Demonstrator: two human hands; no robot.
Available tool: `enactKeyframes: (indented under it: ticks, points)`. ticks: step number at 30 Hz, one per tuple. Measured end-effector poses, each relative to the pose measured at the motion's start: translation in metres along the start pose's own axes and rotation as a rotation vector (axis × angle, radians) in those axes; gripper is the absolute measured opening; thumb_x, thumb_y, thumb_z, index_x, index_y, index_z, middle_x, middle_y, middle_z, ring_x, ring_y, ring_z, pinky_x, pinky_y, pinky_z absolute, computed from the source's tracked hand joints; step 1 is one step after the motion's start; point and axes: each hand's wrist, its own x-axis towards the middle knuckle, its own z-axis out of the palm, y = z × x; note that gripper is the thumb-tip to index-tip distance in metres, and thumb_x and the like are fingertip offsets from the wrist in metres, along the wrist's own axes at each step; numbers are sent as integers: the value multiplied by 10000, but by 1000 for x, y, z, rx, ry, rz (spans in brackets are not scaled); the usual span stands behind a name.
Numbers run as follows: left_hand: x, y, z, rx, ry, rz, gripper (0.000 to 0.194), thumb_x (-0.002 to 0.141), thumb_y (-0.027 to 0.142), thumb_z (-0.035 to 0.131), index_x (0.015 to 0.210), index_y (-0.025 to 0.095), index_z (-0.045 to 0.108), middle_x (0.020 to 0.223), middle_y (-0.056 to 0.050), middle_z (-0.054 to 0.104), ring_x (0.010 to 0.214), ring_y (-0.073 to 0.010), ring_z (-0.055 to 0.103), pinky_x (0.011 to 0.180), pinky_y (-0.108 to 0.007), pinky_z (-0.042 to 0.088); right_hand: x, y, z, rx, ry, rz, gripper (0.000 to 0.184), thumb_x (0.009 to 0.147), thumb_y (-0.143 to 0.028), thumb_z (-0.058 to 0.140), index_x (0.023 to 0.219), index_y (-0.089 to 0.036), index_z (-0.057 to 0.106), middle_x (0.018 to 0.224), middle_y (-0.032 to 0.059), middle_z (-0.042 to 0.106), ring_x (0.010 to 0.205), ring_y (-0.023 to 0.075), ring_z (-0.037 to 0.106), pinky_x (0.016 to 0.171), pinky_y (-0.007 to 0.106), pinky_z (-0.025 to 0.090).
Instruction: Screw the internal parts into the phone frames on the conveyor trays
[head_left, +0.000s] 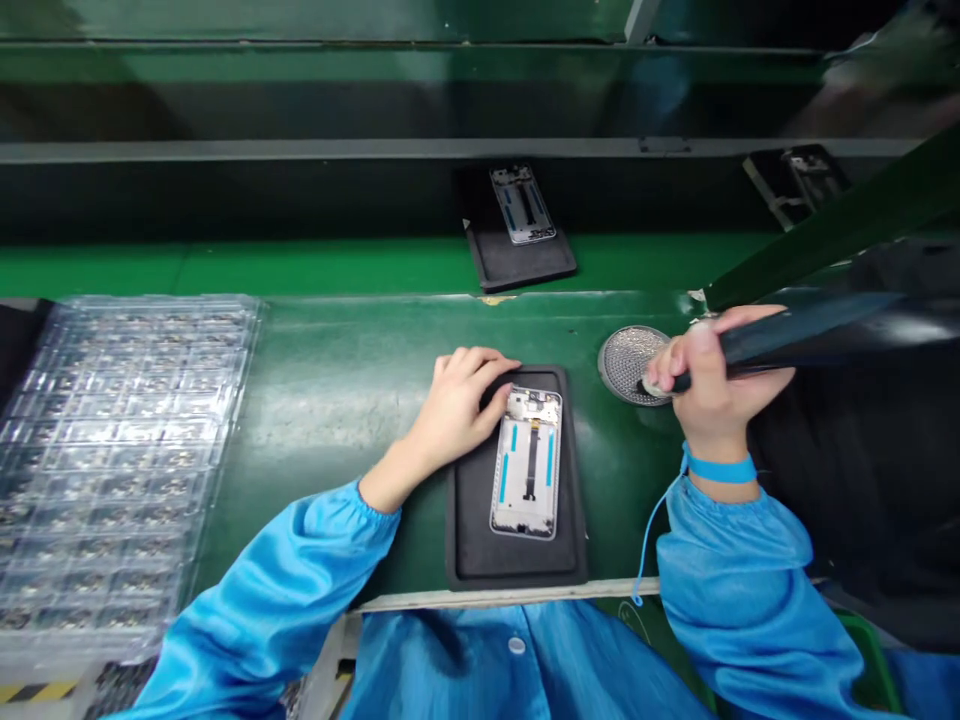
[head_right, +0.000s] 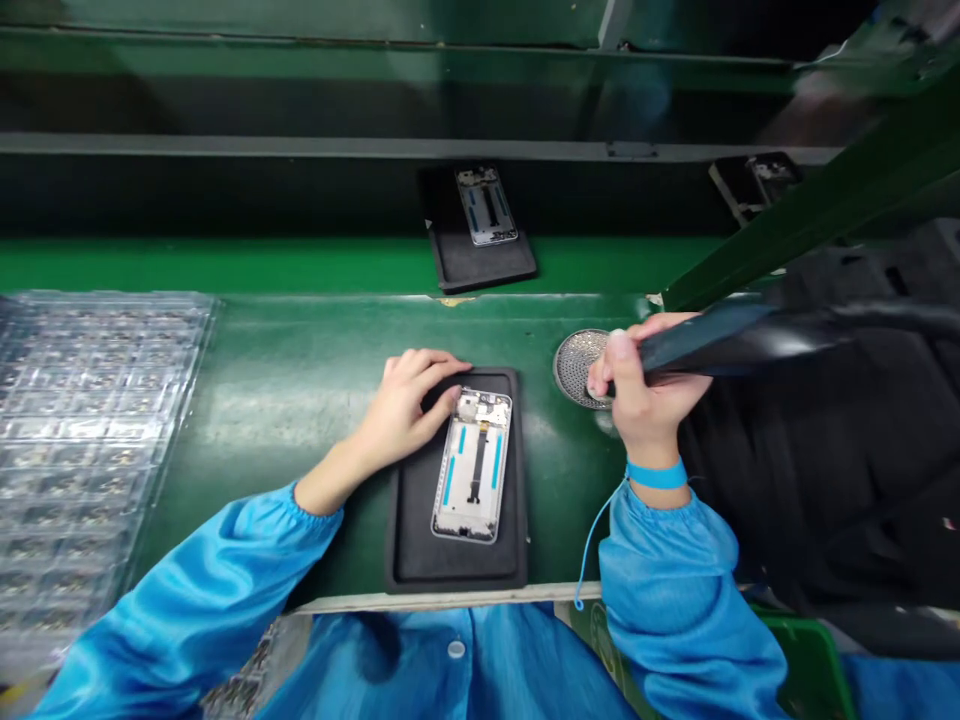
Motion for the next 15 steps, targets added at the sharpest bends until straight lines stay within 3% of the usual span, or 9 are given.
enactKeyframes:
  ticks: [2,6,10,15]
  points:
    - [-14,10,5,-44,4,-42,419,1236,370,597,1572,242,810,1566,-127,808,1454,-336,675,1253,-540,462,-4,-12,9,70,2,-53,458,1030,-479,987,1092,-301,570,640,-136,577,404,124,499,429,275,528]
    - [-24,20,10,-93,-14,-115,487,1132,383,826,1605,273,794,1655,-106,777,1517,-363,639,1288,-557,430,-21,-28,43,168,-79,-69,421,1079,-465,946,1092,-308,556,645,-136,574,400,109,450,438,272,528]
    - [-22,20,11,-109,-14,-132,491,1102,346,868,1585,285,809,1642,-98,779,1513,-361,632,1299,-550,421,-38,-21,75,221,-237,-53,415,1106,-480,933,1087,-310,555,677,-140,575,404,100,472,442,266,545]
    - [-21,22,12,-113,-12,-124,472,1117,367,847,1580,282,811,1650,-102,773,1501,-360,626,1304,-556,413,-43,-4,85,247,-307,-32,389,1128,-474,918,1127,-320,561,695,-146,574,405,99,477,433,259,533]
